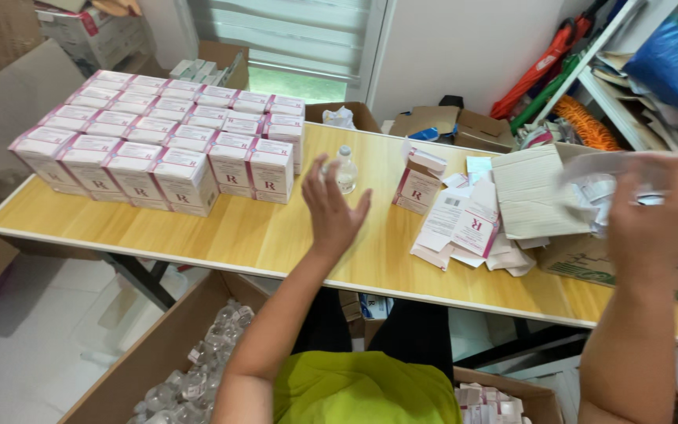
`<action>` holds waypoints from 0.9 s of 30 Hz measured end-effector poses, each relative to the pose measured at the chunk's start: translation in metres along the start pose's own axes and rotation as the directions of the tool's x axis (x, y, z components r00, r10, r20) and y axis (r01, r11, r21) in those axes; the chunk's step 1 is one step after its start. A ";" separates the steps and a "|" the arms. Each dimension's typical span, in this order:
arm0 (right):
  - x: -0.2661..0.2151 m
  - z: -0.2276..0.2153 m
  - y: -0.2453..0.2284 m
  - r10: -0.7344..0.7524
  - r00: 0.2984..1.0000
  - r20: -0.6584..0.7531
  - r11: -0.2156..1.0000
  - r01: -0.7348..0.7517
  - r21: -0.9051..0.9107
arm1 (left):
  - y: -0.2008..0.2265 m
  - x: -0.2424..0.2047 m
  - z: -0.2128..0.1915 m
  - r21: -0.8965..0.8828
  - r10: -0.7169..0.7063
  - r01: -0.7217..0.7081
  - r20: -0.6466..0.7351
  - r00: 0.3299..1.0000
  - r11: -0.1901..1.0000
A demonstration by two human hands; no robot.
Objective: The person repeatedly picks up small clear plastic bottles and places them into rectangular cardboard boxes. The person then folds the box flaps closed and stacks the completed packages on the table.
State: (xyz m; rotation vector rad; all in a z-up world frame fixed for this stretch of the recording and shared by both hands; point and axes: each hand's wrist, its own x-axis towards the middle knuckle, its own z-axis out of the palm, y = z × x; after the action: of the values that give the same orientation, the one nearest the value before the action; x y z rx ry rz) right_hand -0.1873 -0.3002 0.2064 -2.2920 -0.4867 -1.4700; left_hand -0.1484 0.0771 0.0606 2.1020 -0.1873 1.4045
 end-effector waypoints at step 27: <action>-0.053 0.225 -0.122 -0.190 0.666 0.721 0.815 -0.303 0.494 | -0.019 -0.018 -0.052 0.036 -0.036 0.023 0.431 0.901 0.999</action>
State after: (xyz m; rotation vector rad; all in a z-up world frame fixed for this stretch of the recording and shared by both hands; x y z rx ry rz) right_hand -0.0897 -0.0898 0.0864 -2.2306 -0.9206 -0.1543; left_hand -0.1897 0.1174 0.0513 2.4079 -0.3098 0.9068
